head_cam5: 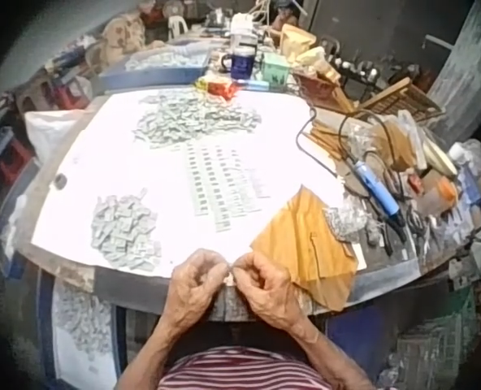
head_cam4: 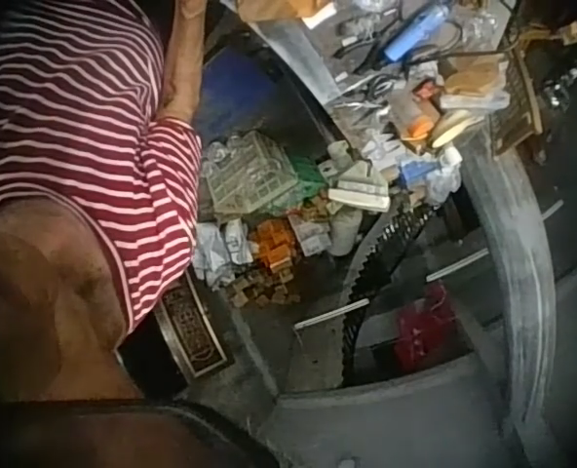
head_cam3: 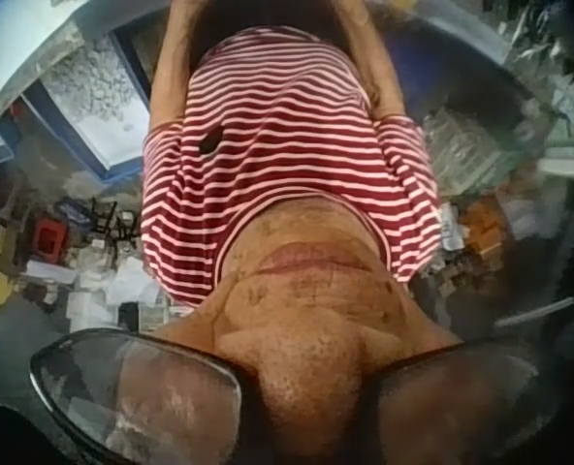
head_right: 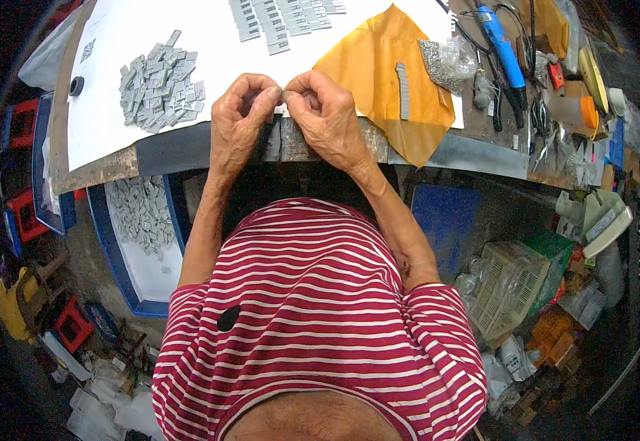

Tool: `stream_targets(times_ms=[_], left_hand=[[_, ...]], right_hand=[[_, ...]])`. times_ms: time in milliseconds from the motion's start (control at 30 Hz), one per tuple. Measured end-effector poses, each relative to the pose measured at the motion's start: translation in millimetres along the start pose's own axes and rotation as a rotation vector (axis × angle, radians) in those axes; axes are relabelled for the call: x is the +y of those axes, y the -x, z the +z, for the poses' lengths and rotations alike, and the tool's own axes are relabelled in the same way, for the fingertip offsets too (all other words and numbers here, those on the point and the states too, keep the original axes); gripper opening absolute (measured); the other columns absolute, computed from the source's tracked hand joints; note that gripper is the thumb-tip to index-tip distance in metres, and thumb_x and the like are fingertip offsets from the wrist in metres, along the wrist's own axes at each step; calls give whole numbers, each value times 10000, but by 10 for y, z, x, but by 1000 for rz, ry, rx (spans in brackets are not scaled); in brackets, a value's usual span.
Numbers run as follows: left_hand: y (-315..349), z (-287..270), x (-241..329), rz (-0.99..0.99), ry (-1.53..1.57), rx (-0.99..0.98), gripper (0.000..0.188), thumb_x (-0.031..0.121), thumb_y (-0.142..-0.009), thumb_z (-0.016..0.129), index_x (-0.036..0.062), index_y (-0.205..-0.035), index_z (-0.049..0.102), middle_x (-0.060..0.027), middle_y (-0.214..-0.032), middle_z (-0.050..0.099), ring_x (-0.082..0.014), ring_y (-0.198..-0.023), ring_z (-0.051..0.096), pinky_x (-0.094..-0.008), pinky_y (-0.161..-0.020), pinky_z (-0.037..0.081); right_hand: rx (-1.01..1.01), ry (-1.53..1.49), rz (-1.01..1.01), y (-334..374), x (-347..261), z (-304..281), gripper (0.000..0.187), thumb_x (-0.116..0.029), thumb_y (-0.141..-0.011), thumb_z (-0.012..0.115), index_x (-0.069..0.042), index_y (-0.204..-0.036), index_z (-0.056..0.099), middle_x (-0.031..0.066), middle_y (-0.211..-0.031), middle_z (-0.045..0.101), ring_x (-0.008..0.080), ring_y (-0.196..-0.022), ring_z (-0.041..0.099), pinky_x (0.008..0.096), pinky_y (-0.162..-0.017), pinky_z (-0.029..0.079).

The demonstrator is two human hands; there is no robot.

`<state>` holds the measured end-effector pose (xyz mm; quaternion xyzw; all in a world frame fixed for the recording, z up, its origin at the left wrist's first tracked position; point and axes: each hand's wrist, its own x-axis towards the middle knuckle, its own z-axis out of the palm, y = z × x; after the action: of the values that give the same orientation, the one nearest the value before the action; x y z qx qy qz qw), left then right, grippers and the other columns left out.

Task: The recorder is inspecting and organizing small grey components on a workbench.

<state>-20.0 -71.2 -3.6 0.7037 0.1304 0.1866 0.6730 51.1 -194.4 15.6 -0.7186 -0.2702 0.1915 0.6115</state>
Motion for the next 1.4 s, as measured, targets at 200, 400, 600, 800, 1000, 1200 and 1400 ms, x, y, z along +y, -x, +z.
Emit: stream_targets(times_ms=[200, 400, 600, 800, 1000, 1200, 1400], left_hand=[[6, 0, 13, -7, -3, 4, 115, 102, -834, 581, -9, -862, 569, -13, -713, 569, -68, -649, 501, -217, -604, 433], [6, 12, -5, 73, 53, -2, 116, 83, -842, 574, -5, -917, 569, -15, -754, 583, -69, -678, 532, -218, -613, 450], [11, 7, 12, 34, 113, 8, 189, 56, -844, 555, 8, -1027, 549, -30, -793, 592, -62, -698, 539, -196, -616, 446], [14, 7, 16, 41, 78, -8, 207, 42, -845, 543, 4, -1049, 540, -28, -805, 591, -52, -694, 526, -186, -610, 434], [-2, -26, -5, 73, 65, 73, 189, 52, -857, 531, 32, -1027, 612, 1, -817, 584, -56, -673, 501, -199, -604, 430], [-14, -10, 49, 208, -12, 51, 179, 42, -862, 528, 31, -1012, 624, 9, -801, 558, -61, -626, 482, -195, -571, 417], [8, -10, 61, -57, 262, 62, 139, 36, -857, 548, -5, -972, 613, -15, -765, 570, -46, -612, 519, -158, -550, 414]], right_hand=[[12, -268, 172, 14, 26, 26, 104, -74, -844, 556, 18, -797, 557, -35, -617, 495, 10, -530, 431, 162, -454, 342], [40, -375, 209, 20, 32, 54, 120, -90, -848, 558, 19, -800, 556, -41, -604, 492, 8, -493, 396, 158, -428, 302], [8, -367, 228, 30, 61, 50, 124, -97, -849, 562, 12, -791, 552, -47, -598, 481, 6, -494, 388, 159, -428, 293], [5, -285, 213, 45, 62, 46, 131, -99, -844, 562, 13, -777, 551, -50, -598, 475, 3, -515, 390, 160, -443, 303], [-15, -133, 151, 100, 4, 44, 77, -44, -820, 549, 22, -780, 543, -55, -599, 461, 0, -535, 396, 156, -455, 319], [15, -84, 83, 124, -63, 4, 59, -25, -820, 541, 17, -780, 534, -59, -600, 452, -6, -529, 385, 158, -447, 308], [30, -31, 82, 92, -42, -52, 57, -29, -823, 550, 10, -783, 537, -70, -601, 436, -8, -520, 376, 162, -438, 298]])
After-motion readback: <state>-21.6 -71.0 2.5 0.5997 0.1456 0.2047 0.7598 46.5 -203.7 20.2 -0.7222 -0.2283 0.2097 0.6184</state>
